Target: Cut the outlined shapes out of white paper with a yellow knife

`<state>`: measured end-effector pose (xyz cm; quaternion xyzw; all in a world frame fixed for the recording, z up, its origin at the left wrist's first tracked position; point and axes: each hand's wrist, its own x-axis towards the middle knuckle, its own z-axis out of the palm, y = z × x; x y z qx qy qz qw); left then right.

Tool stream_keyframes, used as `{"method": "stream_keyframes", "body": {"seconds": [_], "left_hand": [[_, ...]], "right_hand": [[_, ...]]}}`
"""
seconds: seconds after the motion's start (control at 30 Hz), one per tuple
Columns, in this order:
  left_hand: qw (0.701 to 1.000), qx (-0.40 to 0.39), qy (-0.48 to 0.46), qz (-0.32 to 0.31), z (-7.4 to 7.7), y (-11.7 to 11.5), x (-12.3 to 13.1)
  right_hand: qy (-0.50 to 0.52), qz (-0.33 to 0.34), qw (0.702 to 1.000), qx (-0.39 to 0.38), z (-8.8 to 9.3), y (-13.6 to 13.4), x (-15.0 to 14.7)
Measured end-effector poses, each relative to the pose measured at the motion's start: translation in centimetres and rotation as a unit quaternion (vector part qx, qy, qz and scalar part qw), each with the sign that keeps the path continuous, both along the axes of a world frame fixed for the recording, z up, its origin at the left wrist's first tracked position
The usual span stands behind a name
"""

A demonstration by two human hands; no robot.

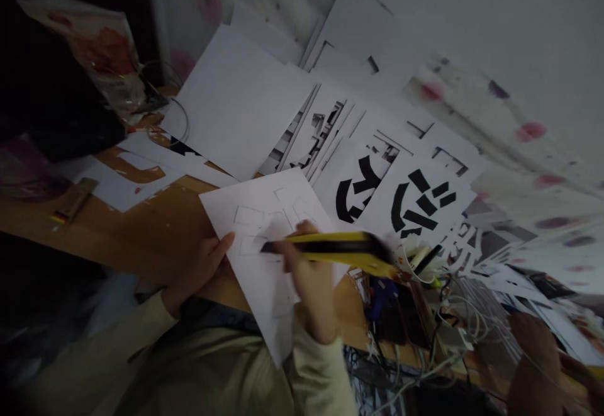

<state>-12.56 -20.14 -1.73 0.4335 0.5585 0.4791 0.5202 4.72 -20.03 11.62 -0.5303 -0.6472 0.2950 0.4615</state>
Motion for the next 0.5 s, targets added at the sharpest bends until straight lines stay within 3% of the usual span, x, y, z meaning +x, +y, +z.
{"method": "stream_keyframes", "body": {"seconds": [0.03, 0.1, 0.2, 0.27, 0.33, 0.43, 0.5], "left_hand": [[1.0, 0.003, -0.007, 0.01, -0.2, 0.0, -0.1], [0.999, 0.011, -0.017, 0.028, -0.5, 0.2, -0.3], [0.999, -0.007, -0.019, 0.035, -0.7, 0.4, -0.6], [0.998, -0.039, -0.026, 0.033, -0.5, 0.6, -0.7], [0.997, -0.052, -0.052, 0.034, 0.0, 0.6, -0.7], [0.993, -0.028, -0.114, 0.031, 0.9, 0.4, -0.8], [0.989, -0.018, -0.139, 0.036, 1.5, 0.2, -1.1]], "right_hand": [[0.014, -0.052, 0.996, 0.068, 1.8, -0.5, 0.6], [0.027, -0.108, 0.985, 0.132, 4.9, -1.9, 1.7], [0.027, -0.171, 0.962, 0.211, 6.7, -4.6, 3.0], [0.002, -0.224, 0.941, 0.252, 5.8, -6.3, 4.5], [0.002, -0.3, 0.923, 0.243, 3.7, -7.6, 6.6], [0.036, -0.304, 0.941, 0.143, 0.3, -8.8, 10.0], [0.076, -0.312, 0.938, 0.129, -1.3, -9.2, 11.4]]}}
